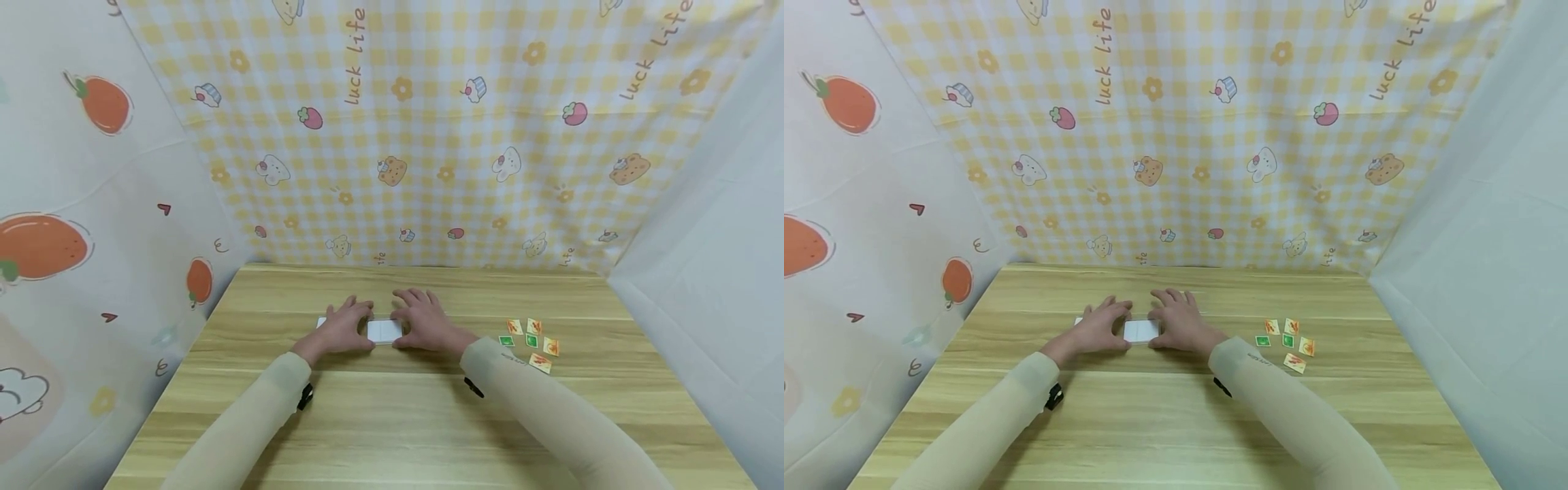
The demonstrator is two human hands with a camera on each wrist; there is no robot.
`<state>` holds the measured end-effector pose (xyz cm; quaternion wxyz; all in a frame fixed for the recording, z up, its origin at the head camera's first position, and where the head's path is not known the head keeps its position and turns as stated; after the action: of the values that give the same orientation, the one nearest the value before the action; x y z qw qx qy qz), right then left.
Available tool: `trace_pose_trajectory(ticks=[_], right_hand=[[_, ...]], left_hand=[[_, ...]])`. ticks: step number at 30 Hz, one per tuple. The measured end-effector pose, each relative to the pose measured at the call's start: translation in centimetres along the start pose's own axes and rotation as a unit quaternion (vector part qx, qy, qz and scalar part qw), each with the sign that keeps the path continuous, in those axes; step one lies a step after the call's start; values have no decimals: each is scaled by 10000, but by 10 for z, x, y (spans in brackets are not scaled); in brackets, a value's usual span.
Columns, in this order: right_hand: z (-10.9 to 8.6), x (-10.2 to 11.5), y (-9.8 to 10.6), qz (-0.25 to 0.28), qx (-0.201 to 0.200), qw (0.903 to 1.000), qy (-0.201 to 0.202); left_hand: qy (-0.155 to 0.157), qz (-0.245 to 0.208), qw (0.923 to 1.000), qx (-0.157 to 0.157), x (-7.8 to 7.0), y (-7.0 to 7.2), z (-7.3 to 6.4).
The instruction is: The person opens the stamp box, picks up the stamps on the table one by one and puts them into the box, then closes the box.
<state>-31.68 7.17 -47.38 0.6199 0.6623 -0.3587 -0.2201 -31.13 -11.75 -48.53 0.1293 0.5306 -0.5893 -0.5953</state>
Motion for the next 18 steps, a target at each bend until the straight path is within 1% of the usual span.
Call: trace_pose_trajectory(ticks=[7,10,14,18], right_hand=[[1,3,1,-147,152,9997,81],[2,4,3,-153,253,9995,113],[3,3,4,-79,413,9990,130],[5,4,4,-64,502,9986,156]], left_hand=[[107,87,9999,46,1,-2,0],[53,35,10000,-7,0,0,1],[38,-27,10000,42,-1,0,2],[18,10,10000,71,-2,1,1]])
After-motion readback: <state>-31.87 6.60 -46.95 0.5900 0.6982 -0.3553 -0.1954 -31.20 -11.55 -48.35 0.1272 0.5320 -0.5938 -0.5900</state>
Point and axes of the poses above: each hand's wrist, its own z-axis towards the middle knuckle, its own y-axis out of the back of the hand, x = y × z, the point moved 5 cm from there along z, towards the middle knuckle, and after that the axes turned 15 degrees about x, right-handed, at the moved point
